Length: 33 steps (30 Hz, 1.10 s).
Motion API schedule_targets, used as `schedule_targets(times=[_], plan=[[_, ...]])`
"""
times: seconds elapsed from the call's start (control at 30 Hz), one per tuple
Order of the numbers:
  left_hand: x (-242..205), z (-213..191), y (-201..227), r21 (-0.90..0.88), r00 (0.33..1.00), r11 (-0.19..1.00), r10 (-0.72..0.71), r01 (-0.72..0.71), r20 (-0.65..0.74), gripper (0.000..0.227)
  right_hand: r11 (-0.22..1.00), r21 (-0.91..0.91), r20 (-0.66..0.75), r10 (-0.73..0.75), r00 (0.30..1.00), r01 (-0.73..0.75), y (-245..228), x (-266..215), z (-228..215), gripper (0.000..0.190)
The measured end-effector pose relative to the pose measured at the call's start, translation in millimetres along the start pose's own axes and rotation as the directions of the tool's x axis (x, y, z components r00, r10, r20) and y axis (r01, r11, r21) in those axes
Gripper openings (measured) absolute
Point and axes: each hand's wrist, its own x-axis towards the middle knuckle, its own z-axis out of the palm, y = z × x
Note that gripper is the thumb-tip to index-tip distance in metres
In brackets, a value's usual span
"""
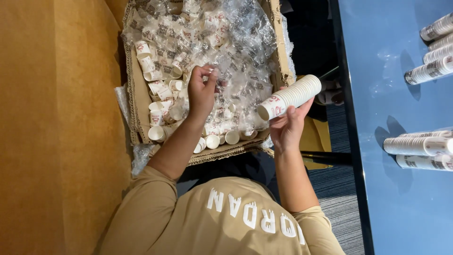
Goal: Stack paper cups from a box onto a table.
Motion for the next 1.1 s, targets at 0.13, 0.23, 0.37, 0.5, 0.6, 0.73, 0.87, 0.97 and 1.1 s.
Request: schedule_targets(times=[0.13, 0.23, 0.37, 0.5, 0.6, 0.73, 0.87, 0.97, 1.1], plan=[[-7.2, -9.1, -5.9, -0.093, 0.997, 0.993, -0.068, 0.070, 0.023, 0.018, 0.994, 0.109, -0.008, 0.030, 1.000, -0.029, 0.6, 4.6, -20.2, 0.108], [-14.3, -11.6, 0.1, -0.044, 0.990, 0.991, -0.120, 0.124, 0.071, 0.018, 0.988, 0.144, -0.046, 0.060, 0.997, -0.053, -4.2, 4.8, -22.8, 0.096], [-39.6, -7.5, 7.7, 0.502, 0.913, 0.764, 0.369, -0.405, 0.175, 0.040, 0.974, 0.211, -0.089, 0.104, 0.991, -0.083, -6.8, 3.8, -22.5, 0.086], [-84.6, 7.4, -6.4, 0.380, 0.490, 0.318, 0.661, -0.869, 0.568, 0.032, 0.972, 0.217, -0.106, 0.117, 0.987, -0.092, -3.9, 1.7, -21.7, 0.080], [-99.4, 31.3, 54.0, 0.361, 0.480, 0.316, 0.581, -0.877, 0.658, 0.040, 0.980, 0.189, -0.124, 0.092, 0.988, -0.067, 3.6, -1.2, -24.5, 0.080], [-99.4, 29.7, 12.8, 0.460, 0.585, 0.363, 0.545, -0.810, 0.600, 0.047, 0.976, 0.204, -0.117, 0.100, 0.988, -0.075, 1.4, -7.8, -20.7, 0.084], [-99.8, 28.9, 17.8, 0.530, 0.729, 0.501, 0.498, -0.684, 0.470, 0.040, 0.998, 0.061, -0.106, -0.016, 0.994, 0.023, -3.4, -11.9, -12.5, 0.100], [-97.6, 31.1, 44.9, 0.543, 0.780, 0.564, 0.387, -0.622, 0.492, 0.056, 0.985, -0.041, -0.089, -0.169, 0.982, 0.166, -1.2, -14.2, -6.6, 0.115], [-95.8, 35.8, 100.4, 0.441, 0.755, 0.673, 0.277, -0.594, 0.595, 0.095, 0.941, -0.131, -0.018, -0.318, 0.948, 0.313, -0.5, -20.5, -0.9, 0.131]])
